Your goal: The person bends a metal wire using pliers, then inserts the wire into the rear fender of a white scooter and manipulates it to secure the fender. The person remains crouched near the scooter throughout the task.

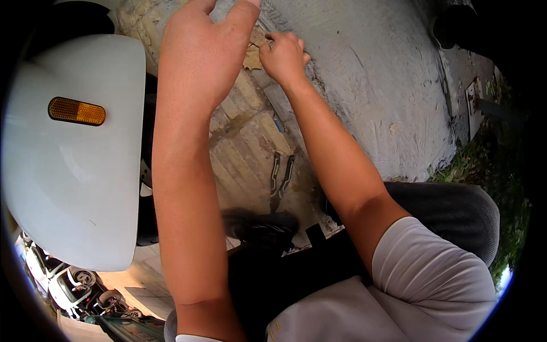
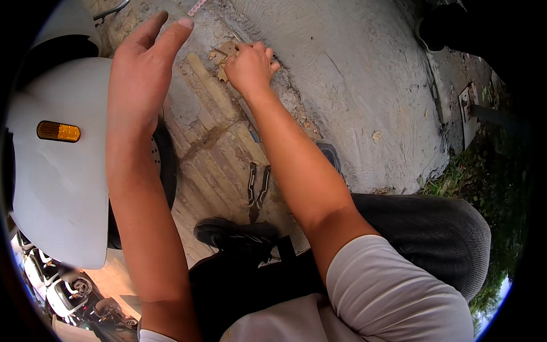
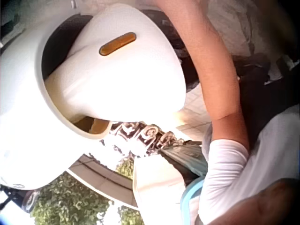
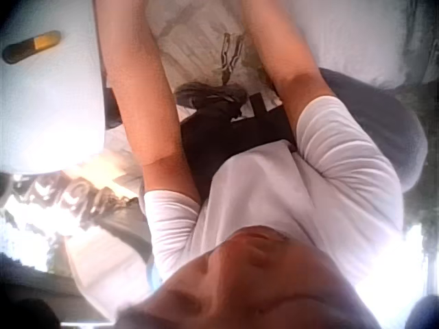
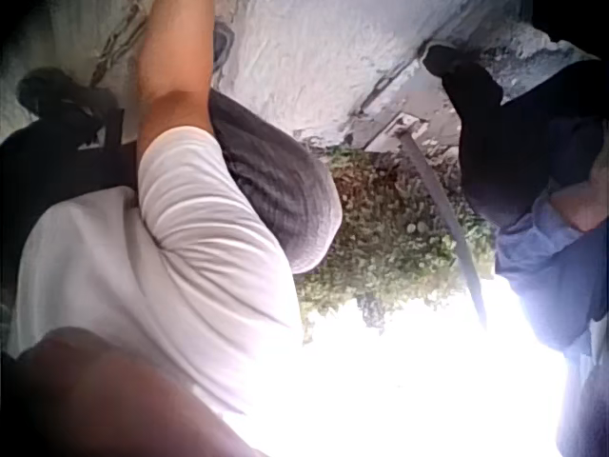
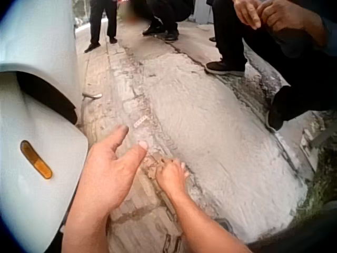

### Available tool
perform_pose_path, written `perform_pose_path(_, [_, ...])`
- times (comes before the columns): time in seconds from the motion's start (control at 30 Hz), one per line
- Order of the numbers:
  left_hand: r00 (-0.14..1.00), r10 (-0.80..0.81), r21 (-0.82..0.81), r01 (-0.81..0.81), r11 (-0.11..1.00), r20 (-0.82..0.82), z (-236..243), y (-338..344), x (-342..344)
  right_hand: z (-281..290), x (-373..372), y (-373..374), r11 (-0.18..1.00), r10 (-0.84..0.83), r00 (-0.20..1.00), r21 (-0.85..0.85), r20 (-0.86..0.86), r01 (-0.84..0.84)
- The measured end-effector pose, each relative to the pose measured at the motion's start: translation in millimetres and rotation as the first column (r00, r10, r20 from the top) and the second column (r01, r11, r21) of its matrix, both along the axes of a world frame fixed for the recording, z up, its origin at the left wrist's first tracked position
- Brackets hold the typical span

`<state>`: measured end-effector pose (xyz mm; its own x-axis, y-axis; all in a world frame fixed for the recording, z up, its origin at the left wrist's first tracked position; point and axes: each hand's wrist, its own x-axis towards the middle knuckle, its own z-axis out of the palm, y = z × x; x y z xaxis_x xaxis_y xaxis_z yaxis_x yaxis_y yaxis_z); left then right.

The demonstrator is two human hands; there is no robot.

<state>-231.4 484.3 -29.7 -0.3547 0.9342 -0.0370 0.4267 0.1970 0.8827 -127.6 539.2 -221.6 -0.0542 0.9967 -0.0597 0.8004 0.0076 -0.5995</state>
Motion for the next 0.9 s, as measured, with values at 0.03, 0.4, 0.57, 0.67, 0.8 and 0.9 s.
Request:
perform_pose_path(0.03, [1.0,-0.01,-0.015,0.011,1.0,0.025,3.4,3.3,6.1,-0.2,4.3,5.6,0.998,-0.004,1.0,0.059,-0.019,0.005])
perform_pose_path(0.4, [0.952,-0.207,-0.047,0.202,0.978,-0.227,-1.1,-6.0,26.0,19.5,-6.6,28.4,0.978,-0.049,0.926,-0.205,-0.374,-0.031])
perform_pose_path(0.57, [0.812,-0.537,-0.216,0.495,0.841,-0.228,-11.6,-55.4,26.8,29.8,-31.2,43.9,0.964,-0.045,0.83,-0.242,-0.556,-0.109])
perform_pose_path(0.67, [0.681,-0.717,-0.362,0.713,0.6,0.151,20.7,-105.2,12.1,67.2,-49.2,48.9,0.966,0.01,0.79,-0.197,-0.613,-0.165])
perform_pose_path(0.8, [0.628,-0.577,-0.446,0.778,0.443,0.522,48.9,-169.0,-32.9,126.4,-82.4,65.0,0.995,0.015,0.53,0.064,-0.848,0.074])
perform_pose_path(0.9, [0.761,-0.259,-0.541,0.618,0.571,0.595,62.3,-233.8,-70.1,260.6,-88.0,51.6,0.902,0.337,0.32,0.401,-0.886,0.159])
